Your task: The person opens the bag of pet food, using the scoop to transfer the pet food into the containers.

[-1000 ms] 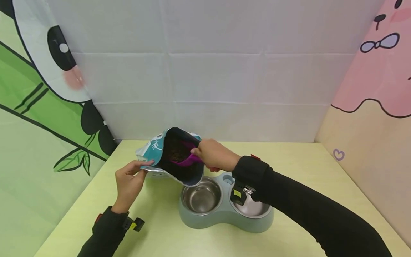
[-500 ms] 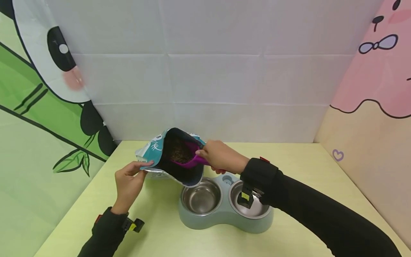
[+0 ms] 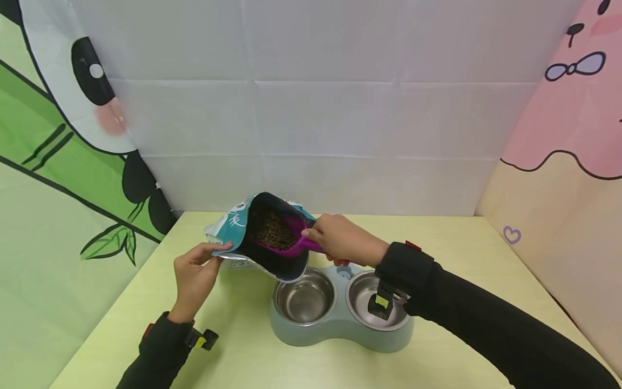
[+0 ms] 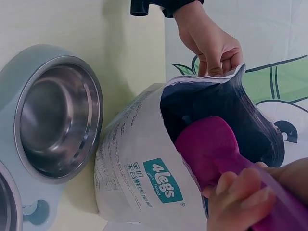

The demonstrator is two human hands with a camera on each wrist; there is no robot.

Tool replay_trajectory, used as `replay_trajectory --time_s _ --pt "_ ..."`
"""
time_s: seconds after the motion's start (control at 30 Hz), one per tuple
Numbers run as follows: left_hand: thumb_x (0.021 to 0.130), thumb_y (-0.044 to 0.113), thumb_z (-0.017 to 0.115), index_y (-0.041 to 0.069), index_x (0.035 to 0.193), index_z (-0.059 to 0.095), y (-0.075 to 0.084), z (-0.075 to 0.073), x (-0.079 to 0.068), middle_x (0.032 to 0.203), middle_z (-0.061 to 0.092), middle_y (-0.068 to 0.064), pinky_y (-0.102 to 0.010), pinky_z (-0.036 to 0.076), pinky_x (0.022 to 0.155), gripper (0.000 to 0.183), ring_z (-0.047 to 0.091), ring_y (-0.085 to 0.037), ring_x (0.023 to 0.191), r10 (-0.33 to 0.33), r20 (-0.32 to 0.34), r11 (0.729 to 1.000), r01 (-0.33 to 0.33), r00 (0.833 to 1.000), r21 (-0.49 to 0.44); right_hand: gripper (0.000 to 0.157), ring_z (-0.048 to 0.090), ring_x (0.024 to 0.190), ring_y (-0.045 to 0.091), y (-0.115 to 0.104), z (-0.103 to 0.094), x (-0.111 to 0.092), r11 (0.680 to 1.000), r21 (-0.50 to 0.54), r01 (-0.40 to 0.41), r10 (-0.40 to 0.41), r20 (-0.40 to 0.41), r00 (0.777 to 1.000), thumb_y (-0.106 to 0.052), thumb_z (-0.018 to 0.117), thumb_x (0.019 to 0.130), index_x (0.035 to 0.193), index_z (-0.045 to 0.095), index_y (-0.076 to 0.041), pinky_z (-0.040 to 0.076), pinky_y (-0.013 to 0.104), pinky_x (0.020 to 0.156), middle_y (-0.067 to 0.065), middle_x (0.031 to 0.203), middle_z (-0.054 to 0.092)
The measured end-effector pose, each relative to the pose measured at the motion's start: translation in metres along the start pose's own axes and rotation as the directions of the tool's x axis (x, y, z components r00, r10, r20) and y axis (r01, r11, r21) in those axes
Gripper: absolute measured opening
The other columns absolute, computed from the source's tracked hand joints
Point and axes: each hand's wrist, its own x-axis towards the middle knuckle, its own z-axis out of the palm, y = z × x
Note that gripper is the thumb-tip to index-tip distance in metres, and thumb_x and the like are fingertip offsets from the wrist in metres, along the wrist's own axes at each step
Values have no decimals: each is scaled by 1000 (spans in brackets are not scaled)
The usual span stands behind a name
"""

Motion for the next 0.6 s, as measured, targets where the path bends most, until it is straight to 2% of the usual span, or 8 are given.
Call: replay_trajectory --time_s 0.23,0.47,0.6 --pt "75 -14 59 -1 83 65 1 0 1 81 66 -14 -20 46 80 17 64 -23 80 -10 9 1000 10 1000 -1 38 45 39 16 -1 -3 -2 1000 4 -3 3 3 1000 -29 41 96 67 54 -9 42 29 39 4 50 48" --pt "75 -12 61 5 85 67 -27 2 -5 83 67 -12 -21 47 80 21 63 -21 81 -14 8 1000 14 1000 -2 37 44 39 15 -2 -4 -3 1000 8 6 -6 13 1000 -28 42 96 66 54 -10 42 29 40 4 50 48" --pt "76 -9 61 8 86 68 -30 2 -6 83 67 -10 -22 47 80 21 63 -20 81 -4 0 1000 4 1000 -1 37 44 39 15 -2 -4 -3 1000 5 9 -9 13 1000 -28 42 96 66 54 -10 42 29 40 4 50 48"
